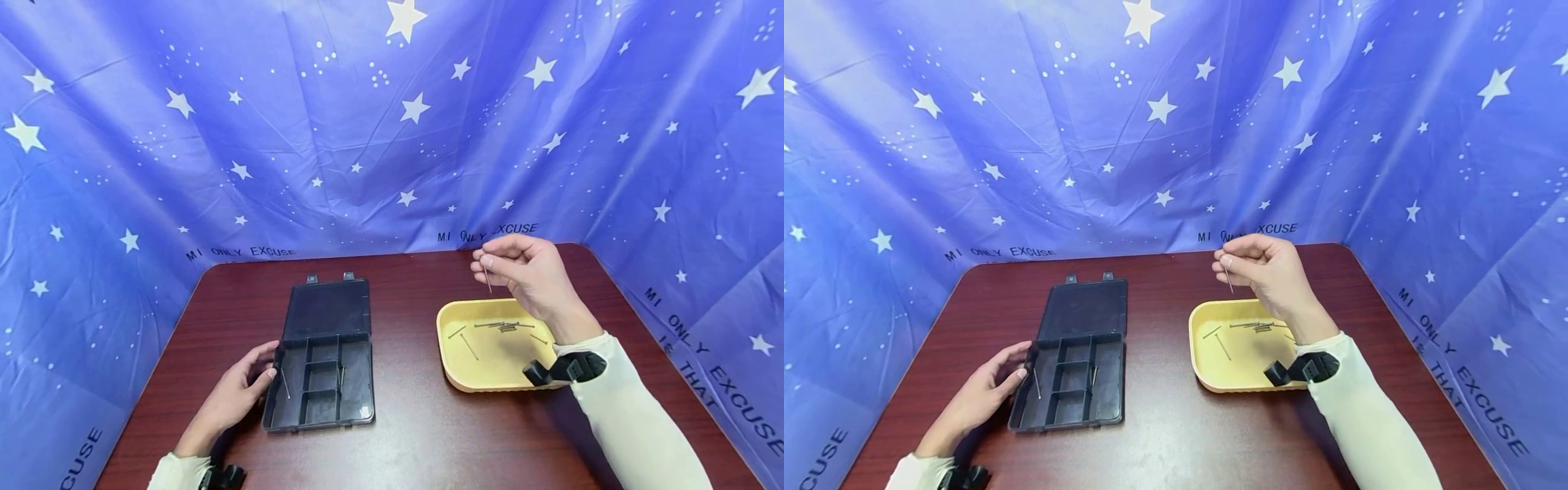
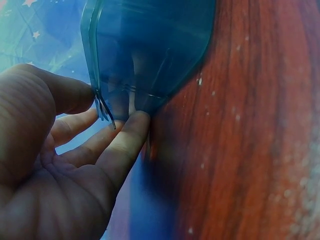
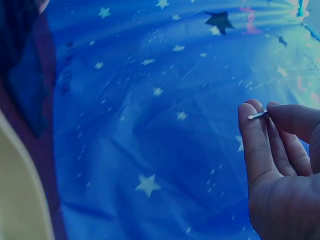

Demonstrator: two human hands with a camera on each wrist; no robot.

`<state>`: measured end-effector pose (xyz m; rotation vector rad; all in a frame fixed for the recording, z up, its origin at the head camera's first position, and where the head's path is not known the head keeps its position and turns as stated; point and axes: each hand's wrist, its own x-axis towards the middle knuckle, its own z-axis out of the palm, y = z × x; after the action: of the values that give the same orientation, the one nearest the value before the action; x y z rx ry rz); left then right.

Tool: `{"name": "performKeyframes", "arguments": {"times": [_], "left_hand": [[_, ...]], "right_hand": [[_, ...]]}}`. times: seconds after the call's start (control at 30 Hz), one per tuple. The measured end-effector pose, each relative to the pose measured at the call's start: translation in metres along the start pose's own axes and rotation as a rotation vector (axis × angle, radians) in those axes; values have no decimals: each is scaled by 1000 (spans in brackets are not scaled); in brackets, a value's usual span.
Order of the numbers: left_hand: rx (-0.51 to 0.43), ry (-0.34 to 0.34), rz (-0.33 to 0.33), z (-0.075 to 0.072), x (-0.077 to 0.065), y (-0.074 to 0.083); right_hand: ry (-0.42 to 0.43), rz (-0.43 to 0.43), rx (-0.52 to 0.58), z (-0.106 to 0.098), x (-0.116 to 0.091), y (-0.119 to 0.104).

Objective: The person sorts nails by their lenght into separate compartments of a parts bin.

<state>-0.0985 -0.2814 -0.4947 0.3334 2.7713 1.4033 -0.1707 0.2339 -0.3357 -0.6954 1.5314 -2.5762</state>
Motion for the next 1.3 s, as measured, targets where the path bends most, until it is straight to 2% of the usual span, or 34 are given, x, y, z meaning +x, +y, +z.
{"name": "performKeyframes", "arguments": {"times": [0.27,0.43,0.83,1.03,1.2,1.3], "left_hand": [[-9,1,-11,0,-1,0],[-10,-6,0,0,0,0],[24,6,20,0,0,-2],[22,2,6,-1,0,1],[31,5,-21,-1,1,3],[5,-1,-44,-1,1,4]], "right_hand": [[13,-78,95,20,18,-8],[50,-98,85,22,18,-3],[41,-103,101,30,20,9],[26,-94,98,48,21,30],[63,3,41,64,20,59],[82,61,11,73,18,78]]}}
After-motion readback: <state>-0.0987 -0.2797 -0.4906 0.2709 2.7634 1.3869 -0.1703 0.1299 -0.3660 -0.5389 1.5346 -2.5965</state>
